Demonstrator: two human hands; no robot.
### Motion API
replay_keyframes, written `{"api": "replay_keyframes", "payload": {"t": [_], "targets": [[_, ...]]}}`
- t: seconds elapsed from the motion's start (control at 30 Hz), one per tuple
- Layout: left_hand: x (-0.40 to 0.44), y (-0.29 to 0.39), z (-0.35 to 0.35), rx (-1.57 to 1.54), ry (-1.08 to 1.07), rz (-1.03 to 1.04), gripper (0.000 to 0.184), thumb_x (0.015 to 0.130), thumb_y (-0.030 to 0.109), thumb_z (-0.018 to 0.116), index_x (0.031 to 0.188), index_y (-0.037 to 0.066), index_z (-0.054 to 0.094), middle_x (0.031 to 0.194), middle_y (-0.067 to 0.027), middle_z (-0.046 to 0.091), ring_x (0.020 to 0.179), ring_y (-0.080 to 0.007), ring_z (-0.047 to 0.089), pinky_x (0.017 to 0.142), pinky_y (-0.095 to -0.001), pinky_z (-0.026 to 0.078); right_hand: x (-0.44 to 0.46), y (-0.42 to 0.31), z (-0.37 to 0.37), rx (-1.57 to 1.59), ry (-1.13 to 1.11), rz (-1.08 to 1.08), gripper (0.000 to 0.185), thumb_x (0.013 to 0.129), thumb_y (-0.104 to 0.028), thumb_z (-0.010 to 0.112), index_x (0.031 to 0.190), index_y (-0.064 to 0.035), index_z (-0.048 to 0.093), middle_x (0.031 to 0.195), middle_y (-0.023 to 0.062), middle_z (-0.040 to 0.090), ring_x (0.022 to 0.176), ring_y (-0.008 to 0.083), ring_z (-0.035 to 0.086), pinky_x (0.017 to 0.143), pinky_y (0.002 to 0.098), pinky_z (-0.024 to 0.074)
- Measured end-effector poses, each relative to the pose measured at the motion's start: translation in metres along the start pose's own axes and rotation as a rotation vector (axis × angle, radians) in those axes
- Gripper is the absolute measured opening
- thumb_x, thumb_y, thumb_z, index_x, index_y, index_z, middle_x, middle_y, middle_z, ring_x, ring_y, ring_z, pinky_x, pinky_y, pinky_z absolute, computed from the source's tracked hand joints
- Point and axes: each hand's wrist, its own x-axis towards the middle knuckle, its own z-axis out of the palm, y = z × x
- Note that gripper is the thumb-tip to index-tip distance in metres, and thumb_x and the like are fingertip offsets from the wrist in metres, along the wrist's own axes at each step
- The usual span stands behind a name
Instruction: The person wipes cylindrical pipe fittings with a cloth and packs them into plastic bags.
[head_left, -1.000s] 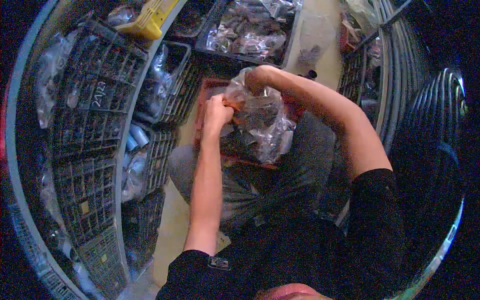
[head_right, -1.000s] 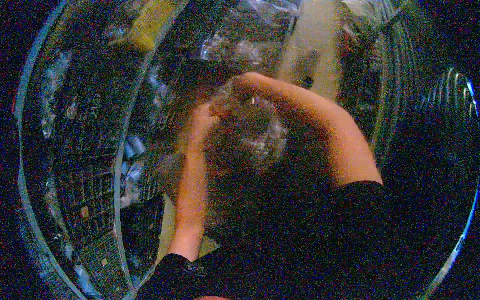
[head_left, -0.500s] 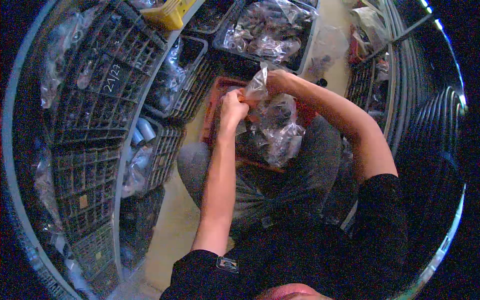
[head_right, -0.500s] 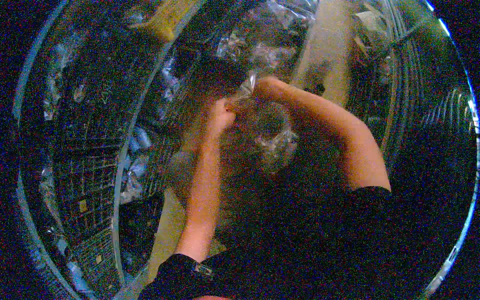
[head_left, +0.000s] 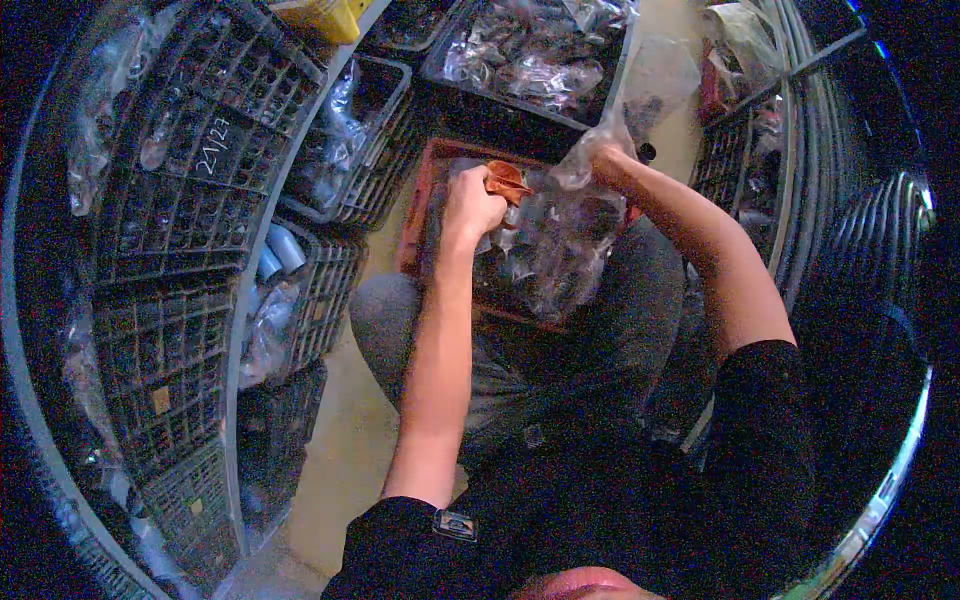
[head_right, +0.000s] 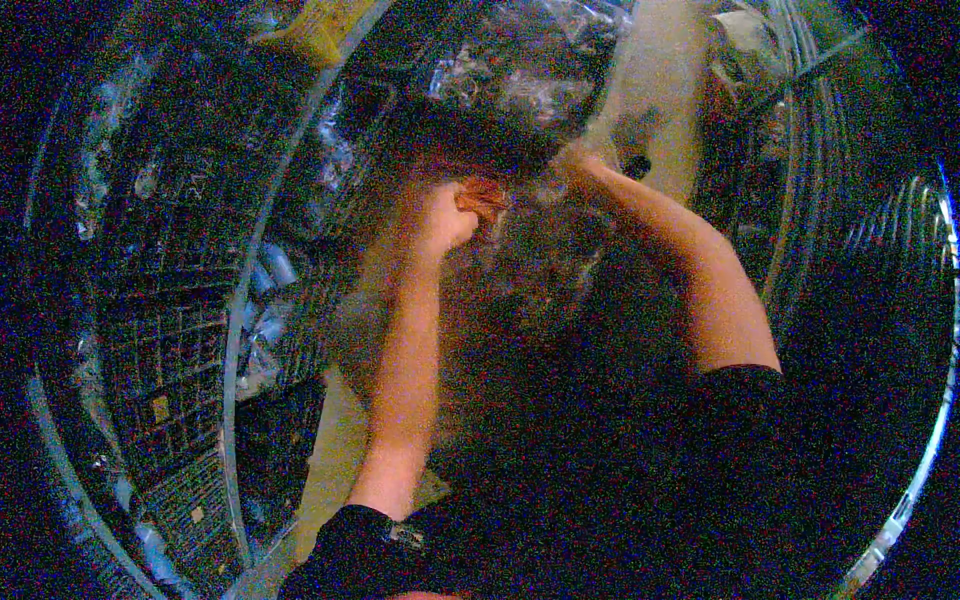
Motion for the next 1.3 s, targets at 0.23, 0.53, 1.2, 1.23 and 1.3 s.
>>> {"api": "replay_keyframes", "payload": {"t": [0.23, 0.53, 1.2, 1.23, 1.3], "targets": [[0.004, -0.006, 0.008, -0.001, 0.023, 0.036, 0.033, 0.071, 0.011, 0.070, 0.102, 0.003, 0.074, 0.099, -0.0252, 0.072, 0.098, -0.0417, 0.069, 0.089, -0.0456, 0.054, -0.023, -0.012, -0.020, 0.122, -0.257, 0.037, 0.028, 0.086, -0.029, 0.071, 0.108, -0.0134, 0.073, 0.099, 0.0100, 0.073, 0.089, 0.0248, 0.069, 0.073, 0.0407, 0.0562], [0.012, -0.014, 0.028, -0.070, -0.032, 0.082, 0.030, 0.073, 0.011, 0.070, 0.102, 0.005, 0.073, 0.099, -0.0228, 0.073, 0.098, -0.0413, 0.070, 0.088, -0.0444, 0.054, -0.057, -0.069, -0.058, 0.260, -0.892, -0.052, 0.025, 0.087, -0.026, 0.070, 0.107, -0.0106, 0.072, 0.098, 0.0116, 0.072, 0.089, 0.0243, 0.068, 0.075, 0.0405, 0.0555], [0.021, -0.018, 0.061, -0.245, -0.172, 0.198, 0.036, 0.073, 0.010, 0.073, 0.108, 0.007, 0.070, 0.100, -0.0189, 0.074, 0.096, -0.0359, 0.072, 0.085, -0.0419, 0.055, -0.063, -0.091, -0.074, 0.119, -0.871, -0.146, 0.021, 0.089, -0.018, 0.069, 0.105, -0.0045, 0.069, 0.096, 0.0153, 0.070, 0.089, 0.0231, 0.066, 0.078, 0.0399, 0.0542], [0.020, -0.018, 0.072, -0.319, -0.167, 0.247, 0.042, 0.072, 0.010, 0.074, 0.113, 0.007, 0.068, 0.101, -0.0184, 0.074, 0.097, -0.0356, 0.072, 0.086, -0.0419, 0.055, -0.060, -0.091, -0.075, 0.100, -0.848, -0.149, 0.021, 0.089, -0.017, 0.069, 0.105, -0.0042, 0.069, 0.096, 0.0155, 0.070, 0.089, 0.0230, 0.066, 0.078, 0.0399, 0.0541], [-0.001, 0.010, 0.074, -0.315, -0.047, 0.466, 0.073, 0.067, 0.007, 0.078, 0.135, 0.006, 0.052, 0.123, -0.0219, 0.064, 0.115, -0.0388, 0.063, 0.098, -0.0423, 0.051, -0.055, -0.091, -0.079, 0.056, -0.803, -0.158, 0.020, 0.089, -0.016, 0.069, 0.105, -0.0036, 0.069, 0.096, 0.0158, 0.070, 0.089, 0.0229, 0.066, 0.079, 0.0398, 0.0540]]}}
